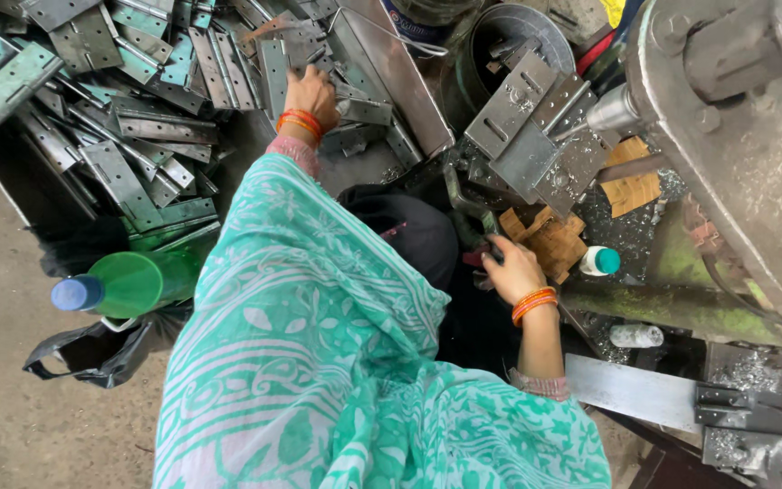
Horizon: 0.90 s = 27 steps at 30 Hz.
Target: The person operates a hydraulic press machine to process metal hinge components. They pick up individual pieces from a bin, place them into the machine, activate the press, and then remove the processed pieces to place them into a separate bin.
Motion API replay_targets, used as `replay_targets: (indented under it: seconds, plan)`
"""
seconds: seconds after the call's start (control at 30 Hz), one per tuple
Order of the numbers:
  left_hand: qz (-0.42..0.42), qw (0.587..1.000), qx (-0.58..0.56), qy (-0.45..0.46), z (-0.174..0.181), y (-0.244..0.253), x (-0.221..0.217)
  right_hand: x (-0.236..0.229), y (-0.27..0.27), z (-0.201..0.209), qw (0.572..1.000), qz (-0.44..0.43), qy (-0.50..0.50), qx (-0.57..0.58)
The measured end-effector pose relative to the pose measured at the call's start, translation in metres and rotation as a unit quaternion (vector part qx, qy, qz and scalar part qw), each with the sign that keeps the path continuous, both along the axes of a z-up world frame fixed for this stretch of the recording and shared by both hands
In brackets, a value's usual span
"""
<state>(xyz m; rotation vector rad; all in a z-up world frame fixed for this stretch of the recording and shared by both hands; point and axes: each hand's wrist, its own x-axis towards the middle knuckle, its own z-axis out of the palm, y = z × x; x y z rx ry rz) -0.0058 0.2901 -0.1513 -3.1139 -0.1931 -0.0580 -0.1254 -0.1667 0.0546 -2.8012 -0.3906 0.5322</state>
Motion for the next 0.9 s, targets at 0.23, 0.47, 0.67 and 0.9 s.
replay_targets:
  seconds: [0.23, 0.47, 0.67, 0.9]
  plan:
    - [0.002, 0.995, 0.044, -0.085, 0.0, -0.042, -0.088, -0.004, 0.003, 0.006, 1.0, -0.019, 0.001, -0.009]
    - [0.099, 0.992, -0.064, -0.05, -0.001, -0.071, -0.154, -0.008, 0.007, 0.009, 0.999, -0.027, 0.011, -0.021]
    - [0.016, 0.977, -0.046, -0.207, -0.003, -0.078, -0.175, -0.01, 0.008, 0.01, 0.999, -0.024, 0.005, -0.023]
    - [-0.086, 0.979, -0.046, -0.18, -0.014, -0.094, -0.157, -0.01, 0.009, 0.009, 0.999, -0.029, 0.003, -0.025]
